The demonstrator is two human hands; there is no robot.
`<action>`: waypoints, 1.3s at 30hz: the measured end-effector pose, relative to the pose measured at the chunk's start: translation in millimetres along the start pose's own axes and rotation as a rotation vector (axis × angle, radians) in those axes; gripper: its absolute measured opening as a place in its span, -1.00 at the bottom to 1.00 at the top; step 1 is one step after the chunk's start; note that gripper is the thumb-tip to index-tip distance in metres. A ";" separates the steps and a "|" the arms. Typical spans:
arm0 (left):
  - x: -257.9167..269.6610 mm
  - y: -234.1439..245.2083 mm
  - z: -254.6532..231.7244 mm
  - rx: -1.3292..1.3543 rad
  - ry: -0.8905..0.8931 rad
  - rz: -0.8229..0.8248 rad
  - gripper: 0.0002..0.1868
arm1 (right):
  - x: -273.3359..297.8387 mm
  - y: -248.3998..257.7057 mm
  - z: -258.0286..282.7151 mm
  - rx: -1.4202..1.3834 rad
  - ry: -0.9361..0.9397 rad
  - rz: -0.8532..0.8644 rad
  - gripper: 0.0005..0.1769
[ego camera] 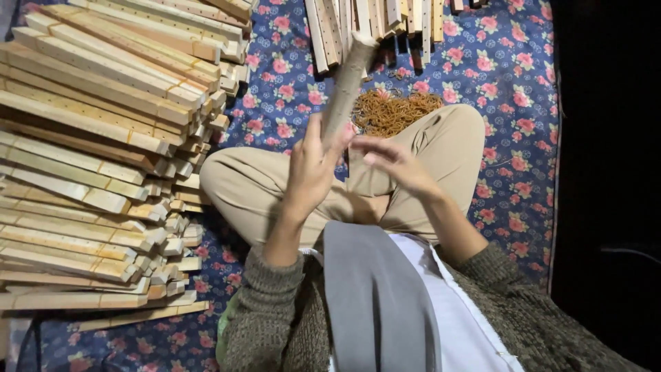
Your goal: Tying rubber bands around wooden slats to bundle or prepare them.
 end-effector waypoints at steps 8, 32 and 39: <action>28.9 -6.8 15.3 -0.654 -0.121 0.058 -0.50 | -12.8 35.1 49.6 -0.280 0.148 -0.260 -0.24; 9.6 -63.3 102.0 -0.696 -0.003 0.167 -0.52 | -15.0 49.6 -35.7 -0.402 -0.077 -0.456 -0.57; -0.9 -69.5 100.6 -0.496 0.352 0.347 -0.53 | -69.1 141.7 -97.4 0.180 -0.105 -0.461 -0.72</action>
Point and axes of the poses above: each hand's wrist, its own x-axis away from the middle knuckle, its own y-axis out of the back of the hand, z = x × y, the point moved 8 cm from there along -x, towards the middle knuckle
